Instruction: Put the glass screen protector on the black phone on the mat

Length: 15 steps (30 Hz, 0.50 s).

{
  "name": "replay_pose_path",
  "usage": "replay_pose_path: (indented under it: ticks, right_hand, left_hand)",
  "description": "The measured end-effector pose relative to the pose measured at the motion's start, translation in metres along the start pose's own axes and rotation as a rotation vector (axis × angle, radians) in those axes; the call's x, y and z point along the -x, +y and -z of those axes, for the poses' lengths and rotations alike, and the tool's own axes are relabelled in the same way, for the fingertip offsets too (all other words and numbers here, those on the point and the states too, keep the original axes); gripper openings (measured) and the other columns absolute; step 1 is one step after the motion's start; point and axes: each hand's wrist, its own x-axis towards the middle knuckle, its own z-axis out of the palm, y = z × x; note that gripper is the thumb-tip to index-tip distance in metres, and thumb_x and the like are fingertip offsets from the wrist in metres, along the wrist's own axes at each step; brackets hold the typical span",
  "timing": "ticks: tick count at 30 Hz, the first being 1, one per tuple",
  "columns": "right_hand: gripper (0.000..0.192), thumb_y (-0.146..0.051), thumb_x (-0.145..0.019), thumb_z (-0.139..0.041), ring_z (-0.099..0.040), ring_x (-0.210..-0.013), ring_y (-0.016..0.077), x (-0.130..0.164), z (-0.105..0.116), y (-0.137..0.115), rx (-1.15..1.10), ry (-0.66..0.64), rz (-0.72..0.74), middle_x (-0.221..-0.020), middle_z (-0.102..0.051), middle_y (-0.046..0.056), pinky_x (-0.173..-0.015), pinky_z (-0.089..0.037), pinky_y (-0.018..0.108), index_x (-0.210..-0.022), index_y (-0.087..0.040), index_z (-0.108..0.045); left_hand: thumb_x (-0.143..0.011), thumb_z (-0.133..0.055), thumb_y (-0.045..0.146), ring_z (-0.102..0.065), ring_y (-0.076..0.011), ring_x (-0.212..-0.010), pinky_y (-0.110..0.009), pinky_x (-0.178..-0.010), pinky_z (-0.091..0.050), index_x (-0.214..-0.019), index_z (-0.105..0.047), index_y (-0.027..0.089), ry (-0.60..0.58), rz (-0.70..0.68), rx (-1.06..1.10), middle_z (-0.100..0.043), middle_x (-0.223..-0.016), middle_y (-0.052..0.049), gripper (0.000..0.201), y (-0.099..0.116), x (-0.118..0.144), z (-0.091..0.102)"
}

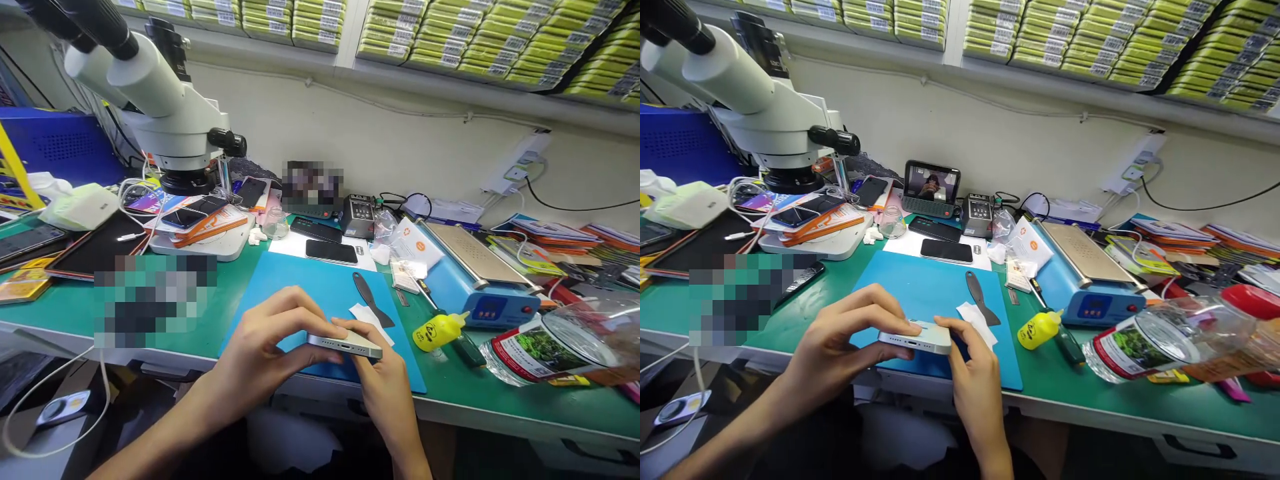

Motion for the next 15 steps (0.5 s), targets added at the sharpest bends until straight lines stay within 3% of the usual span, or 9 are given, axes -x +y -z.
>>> replay_pose_path:
  ticks: [9,13,15]
  right_hand:
    - [0.021,-0.04,-0.102,-0.066,-0.075,-0.114,0.0276,0.0,-0.003,0.004,0.0,0.004,0.034,-0.121,-0.082,0.003,-0.1,-0.055,0.039,-0.115,-0.031,-0.08]
    - [0.016,-0.038,-0.099,-0.072,-0.075,-0.098,0.0237,0.003,-0.004,-0.001,-0.026,0.018,0.046,-0.107,-0.082,0.001,-0.093,-0.056,0.035,-0.111,-0.029,-0.079]
    - [0.013,-0.036,-0.099,-0.074,-0.073,-0.091,0.0209,0.004,-0.004,-0.004,-0.035,0.01,0.056,-0.104,-0.081,-0.001,-0.089,-0.056,0.033,-0.109,-0.03,-0.079]
  left_hand:
    - [-0.098,-0.077,0.015,-0.071,-0.0113,-0.092,-0.02,-0.083,-0.055,-0.111,-0.075,0.024,-0.001,0.053,-0.098,-0.074,-0.1,0.001,0.016,0.002,0.004,0.004]
    - [-0.102,-0.071,0.03,-0.071,-0.0154,-0.094,-0.022,-0.081,-0.056,-0.112,-0.074,0.03,0.123,0.343,-0.236,-0.075,-0.103,0.002,0.01,-0.001,0.014,0.021]
    - [-0.1,-0.071,0.046,-0.071,-0.0185,-0.092,-0.024,-0.076,-0.056,-0.12,-0.075,0.034,0.124,0.51,-0.334,-0.077,-0.113,0.003,0.024,-0.001,0.019,0.031]
